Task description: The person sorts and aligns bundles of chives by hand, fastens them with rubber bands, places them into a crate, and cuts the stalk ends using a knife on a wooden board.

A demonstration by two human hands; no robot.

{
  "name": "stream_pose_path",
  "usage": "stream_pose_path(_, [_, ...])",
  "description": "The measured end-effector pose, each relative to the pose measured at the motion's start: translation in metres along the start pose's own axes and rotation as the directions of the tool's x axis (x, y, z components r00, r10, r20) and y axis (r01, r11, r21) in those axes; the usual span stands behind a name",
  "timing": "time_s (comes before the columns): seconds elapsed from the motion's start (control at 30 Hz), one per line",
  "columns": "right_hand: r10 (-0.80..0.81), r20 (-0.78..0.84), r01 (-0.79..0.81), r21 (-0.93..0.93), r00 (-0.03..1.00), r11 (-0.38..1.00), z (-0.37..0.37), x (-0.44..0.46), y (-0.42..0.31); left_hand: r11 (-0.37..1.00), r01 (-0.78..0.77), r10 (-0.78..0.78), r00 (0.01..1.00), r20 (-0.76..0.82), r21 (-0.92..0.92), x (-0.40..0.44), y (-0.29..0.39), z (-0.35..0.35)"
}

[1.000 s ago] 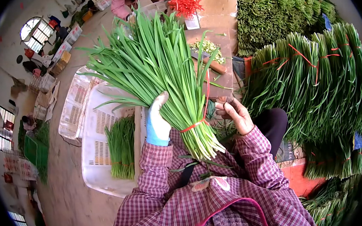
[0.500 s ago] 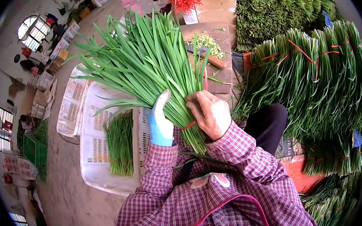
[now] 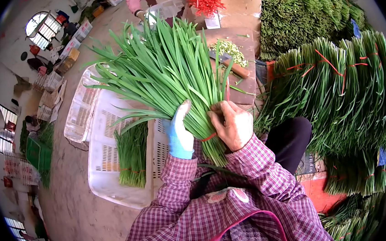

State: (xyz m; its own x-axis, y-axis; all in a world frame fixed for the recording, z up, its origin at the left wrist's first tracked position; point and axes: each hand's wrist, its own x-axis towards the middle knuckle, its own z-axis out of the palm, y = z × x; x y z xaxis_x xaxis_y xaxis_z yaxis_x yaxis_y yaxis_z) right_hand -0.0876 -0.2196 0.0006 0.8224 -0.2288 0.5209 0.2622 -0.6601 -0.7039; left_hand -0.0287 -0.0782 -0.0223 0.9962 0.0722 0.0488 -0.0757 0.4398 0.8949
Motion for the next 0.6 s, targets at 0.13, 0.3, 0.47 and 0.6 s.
stream_pose_path(0.13, [-0.042,-0.080,0.044,0.021,0.996,0.999,-0.009,-0.004,-0.004,0.997,0.066,-0.068,0.997,-0.025,-0.046,-0.005,0.004,0.002])
stream_pose_path(0.3, [-0.113,-0.134,0.125,0.082,0.984,0.989,-0.009,-0.020,0.001,0.994,0.085,-0.086,0.996,-0.021,-0.069,0.000,-0.005,-0.011])
stream_pose_path(0.47, [0.119,-0.008,-0.101,0.472,0.993,0.876,-0.006,-0.040,0.007,0.987,0.112,-0.115,0.993,-0.024,-0.116,0.002,-0.004,-0.007])
stream_pose_path(0.6, [0.282,0.093,-0.242,0.795,0.955,0.557,0.003,-0.042,0.018,0.953,0.206,-0.218,0.975,-0.030,-0.220,0.001,-0.005,-0.009])
